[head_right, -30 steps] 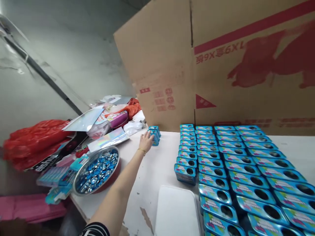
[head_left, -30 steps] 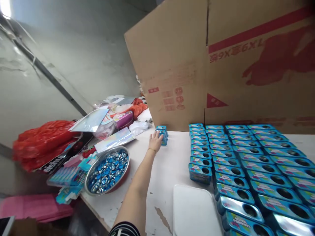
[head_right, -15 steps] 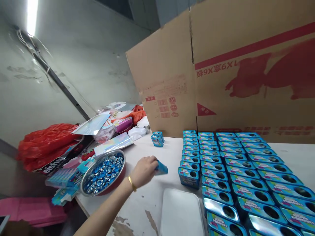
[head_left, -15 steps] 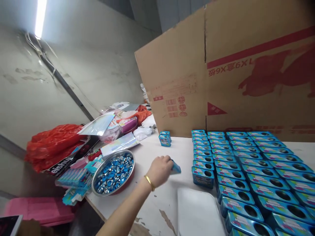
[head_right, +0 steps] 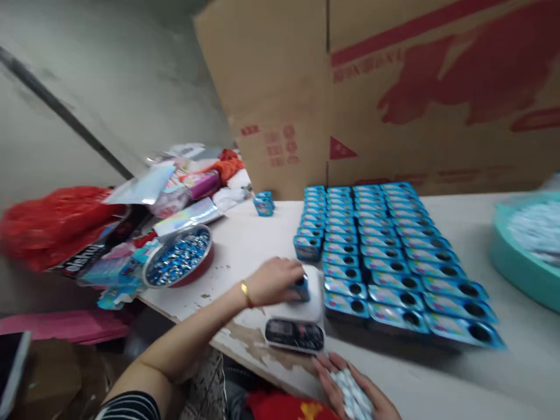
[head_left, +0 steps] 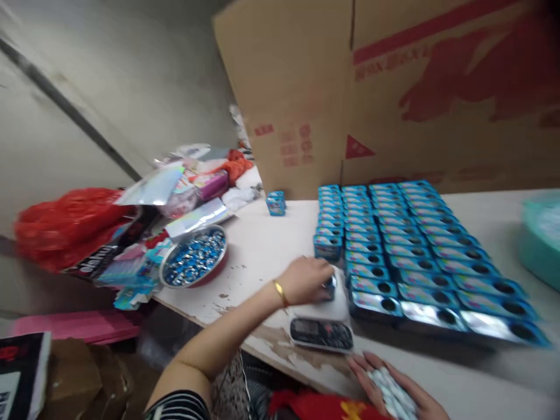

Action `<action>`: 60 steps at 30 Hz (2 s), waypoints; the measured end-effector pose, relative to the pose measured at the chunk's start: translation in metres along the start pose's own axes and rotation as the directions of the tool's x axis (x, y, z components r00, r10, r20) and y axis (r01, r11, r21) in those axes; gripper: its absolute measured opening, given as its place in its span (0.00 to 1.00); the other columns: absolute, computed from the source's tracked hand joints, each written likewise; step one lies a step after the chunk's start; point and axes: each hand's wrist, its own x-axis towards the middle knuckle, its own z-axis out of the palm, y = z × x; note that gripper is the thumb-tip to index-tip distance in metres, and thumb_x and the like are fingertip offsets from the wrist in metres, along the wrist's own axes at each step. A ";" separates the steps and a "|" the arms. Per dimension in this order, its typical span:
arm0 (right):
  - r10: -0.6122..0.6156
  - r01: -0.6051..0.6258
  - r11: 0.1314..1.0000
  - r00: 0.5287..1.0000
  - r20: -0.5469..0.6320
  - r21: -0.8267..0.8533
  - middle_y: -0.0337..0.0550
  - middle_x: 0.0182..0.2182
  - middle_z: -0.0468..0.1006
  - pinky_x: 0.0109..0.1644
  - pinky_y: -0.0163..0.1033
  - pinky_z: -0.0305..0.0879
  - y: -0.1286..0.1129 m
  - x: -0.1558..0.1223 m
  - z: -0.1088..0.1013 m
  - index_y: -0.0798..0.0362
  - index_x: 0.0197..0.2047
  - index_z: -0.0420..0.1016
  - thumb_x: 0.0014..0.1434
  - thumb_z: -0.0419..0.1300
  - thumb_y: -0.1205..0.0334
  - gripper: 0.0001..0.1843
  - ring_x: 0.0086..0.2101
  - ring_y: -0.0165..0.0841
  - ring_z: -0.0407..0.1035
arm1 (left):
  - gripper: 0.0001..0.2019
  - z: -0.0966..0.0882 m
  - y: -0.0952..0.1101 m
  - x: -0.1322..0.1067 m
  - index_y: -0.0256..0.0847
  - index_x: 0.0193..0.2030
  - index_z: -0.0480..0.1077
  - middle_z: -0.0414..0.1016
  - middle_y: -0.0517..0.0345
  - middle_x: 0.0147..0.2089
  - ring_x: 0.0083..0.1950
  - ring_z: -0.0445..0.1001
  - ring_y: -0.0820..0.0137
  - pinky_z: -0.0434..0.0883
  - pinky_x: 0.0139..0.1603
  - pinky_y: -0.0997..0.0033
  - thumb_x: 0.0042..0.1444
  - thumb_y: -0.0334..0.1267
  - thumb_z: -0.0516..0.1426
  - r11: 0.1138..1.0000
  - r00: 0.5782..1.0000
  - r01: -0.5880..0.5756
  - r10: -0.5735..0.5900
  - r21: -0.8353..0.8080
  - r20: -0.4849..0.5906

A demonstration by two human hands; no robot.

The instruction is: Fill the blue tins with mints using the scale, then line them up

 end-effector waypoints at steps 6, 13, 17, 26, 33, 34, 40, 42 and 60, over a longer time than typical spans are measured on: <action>-0.009 0.012 0.958 1.000 -0.012 0.285 0.53 0.42 0.81 0.45 0.37 0.75 -0.005 -0.006 0.012 0.61 0.43 0.76 0.61 0.55 0.70 0.10 0.45 0.39 0.76 | 0.13 -0.013 -0.041 -0.036 0.39 0.45 0.66 0.73 0.53 0.43 0.43 0.73 0.67 0.70 0.45 0.65 0.60 0.47 0.54 0.924 0.903 0.190 -0.297 -0.331 -0.312; -0.021 0.008 0.952 0.999 0.037 0.306 0.55 0.43 0.80 0.48 0.39 0.74 -0.008 -0.007 0.013 0.64 0.46 0.74 0.64 0.49 0.69 0.14 0.47 0.41 0.74 | 0.15 0.011 -0.053 -0.073 0.39 0.42 0.69 0.73 0.54 0.38 0.39 0.73 0.69 0.70 0.40 0.68 0.60 0.50 0.54 0.883 0.898 0.258 -0.369 -0.393 -0.240; -0.008 -0.004 0.951 0.999 0.038 0.309 0.55 0.44 0.80 0.50 0.39 0.73 -0.009 -0.005 0.011 0.63 0.46 0.73 0.65 0.48 0.69 0.14 0.47 0.40 0.74 | 0.15 0.023 -0.052 -0.074 0.39 0.42 0.69 0.74 0.54 0.38 0.39 0.73 0.70 0.70 0.38 0.70 0.60 0.50 0.54 0.857 0.883 0.275 -0.405 -0.435 -0.238; -0.015 -0.004 0.947 0.998 0.056 0.322 0.53 0.45 0.80 0.54 0.39 0.71 -0.011 0.002 0.014 0.62 0.48 0.71 0.65 0.48 0.67 0.15 0.50 0.38 0.73 | 0.11 0.024 -0.042 -0.061 0.39 0.44 0.68 0.73 0.55 0.39 0.38 0.73 0.71 0.70 0.39 0.69 0.61 0.44 0.55 0.882 0.887 0.171 -0.331 -0.439 -0.321; -0.048 -0.009 0.931 0.988 0.148 0.364 0.51 0.39 0.81 0.47 0.41 0.73 -0.026 0.008 0.047 0.62 0.51 0.70 0.67 0.45 0.66 0.18 0.39 0.33 0.77 | 0.14 0.031 0.041 -0.034 0.41 0.54 0.63 0.69 0.51 0.45 0.43 0.71 0.70 0.73 0.42 0.69 0.61 0.34 0.53 0.790 0.962 -0.225 0.088 -0.570 -0.259; -0.049 -0.008 0.930 0.988 0.145 0.368 0.48 0.36 0.82 0.45 0.40 0.74 -0.027 0.009 0.051 0.61 0.50 0.71 0.67 0.44 0.66 0.17 0.35 0.31 0.77 | 0.13 0.036 0.050 -0.031 0.40 0.53 0.63 0.69 0.50 0.46 0.45 0.71 0.69 0.73 0.43 0.68 0.61 0.34 0.52 0.785 0.967 -0.223 0.106 -0.578 -0.230; -0.032 -0.016 0.915 0.993 0.114 0.403 0.44 0.30 0.81 0.41 0.38 0.74 -0.026 0.010 0.062 0.59 0.46 0.74 0.66 0.45 0.67 0.16 0.28 0.29 0.75 | 0.06 0.052 0.066 -0.026 0.38 0.42 0.66 0.69 0.49 0.44 0.43 0.72 0.69 0.73 0.41 0.68 0.63 0.31 0.48 0.840 0.972 -0.165 0.048 -0.517 -0.232; -0.030 -0.018 0.910 0.994 0.110 0.415 0.44 0.30 0.81 0.41 0.39 0.74 -0.026 0.010 0.062 0.60 0.47 0.73 0.66 0.44 0.67 0.17 0.26 0.28 0.74 | 0.06 0.053 0.065 -0.027 0.38 0.41 0.66 0.69 0.50 0.42 0.41 0.71 0.69 0.73 0.39 0.69 0.62 0.31 0.48 0.866 0.956 -0.189 0.055 -0.463 -0.288; -0.117 0.052 0.913 0.984 0.138 0.404 0.55 0.49 0.77 0.59 0.42 0.65 -0.035 0.010 0.061 0.63 0.51 0.69 0.65 0.48 0.65 0.16 0.52 0.36 0.71 | 0.04 0.020 -0.006 0.008 0.38 0.40 0.69 0.72 0.55 0.36 0.36 0.71 0.73 0.70 0.38 0.70 0.60 0.33 0.54 0.898 0.862 -0.089 -0.148 -0.432 -0.485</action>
